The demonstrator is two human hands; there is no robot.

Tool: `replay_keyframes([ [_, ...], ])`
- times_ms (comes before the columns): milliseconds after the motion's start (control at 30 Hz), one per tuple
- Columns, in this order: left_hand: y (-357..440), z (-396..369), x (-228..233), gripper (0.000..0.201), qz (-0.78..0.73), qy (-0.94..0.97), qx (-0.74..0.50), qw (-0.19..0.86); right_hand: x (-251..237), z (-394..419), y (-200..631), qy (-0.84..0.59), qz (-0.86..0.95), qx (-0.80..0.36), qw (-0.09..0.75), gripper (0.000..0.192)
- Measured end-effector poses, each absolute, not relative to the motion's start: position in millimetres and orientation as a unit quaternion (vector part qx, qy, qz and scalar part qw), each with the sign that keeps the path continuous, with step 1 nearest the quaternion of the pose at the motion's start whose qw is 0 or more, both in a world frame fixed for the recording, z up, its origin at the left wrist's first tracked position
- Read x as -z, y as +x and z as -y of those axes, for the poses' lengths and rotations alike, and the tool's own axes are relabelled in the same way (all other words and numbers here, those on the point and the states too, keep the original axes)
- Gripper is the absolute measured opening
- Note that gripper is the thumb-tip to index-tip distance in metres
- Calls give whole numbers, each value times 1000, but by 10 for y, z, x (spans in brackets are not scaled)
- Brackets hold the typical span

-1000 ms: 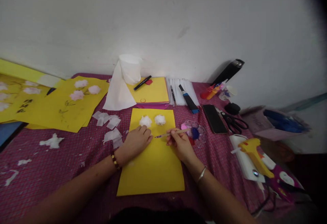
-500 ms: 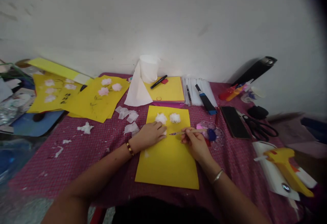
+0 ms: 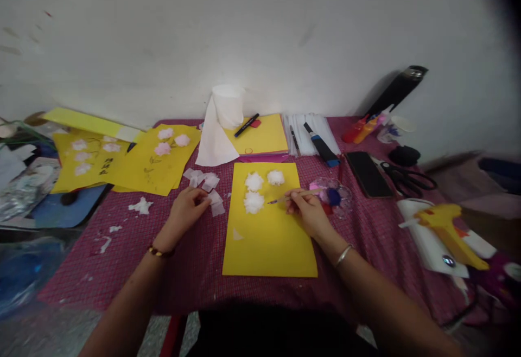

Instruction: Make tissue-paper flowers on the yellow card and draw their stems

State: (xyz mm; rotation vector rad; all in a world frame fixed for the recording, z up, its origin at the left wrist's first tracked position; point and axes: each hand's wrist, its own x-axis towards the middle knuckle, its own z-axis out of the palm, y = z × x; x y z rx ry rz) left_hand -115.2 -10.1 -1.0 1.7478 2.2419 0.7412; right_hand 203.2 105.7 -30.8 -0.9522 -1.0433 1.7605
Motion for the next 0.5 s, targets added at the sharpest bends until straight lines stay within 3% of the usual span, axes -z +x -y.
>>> replay_keyframes([
  [133,-1035,87,-165,21,-761,549,-321,127,290,-1098,2042,-396,384,-685,476,33],
  [267,-893,88,-424,23,-741,469,-423,227,288,-1155,2070,-399,350,-669,520,33],
  [500,-773,6,-390,26,-738,472,-417,241,295,-1069,2024,-369,391,-667,516,30],
])
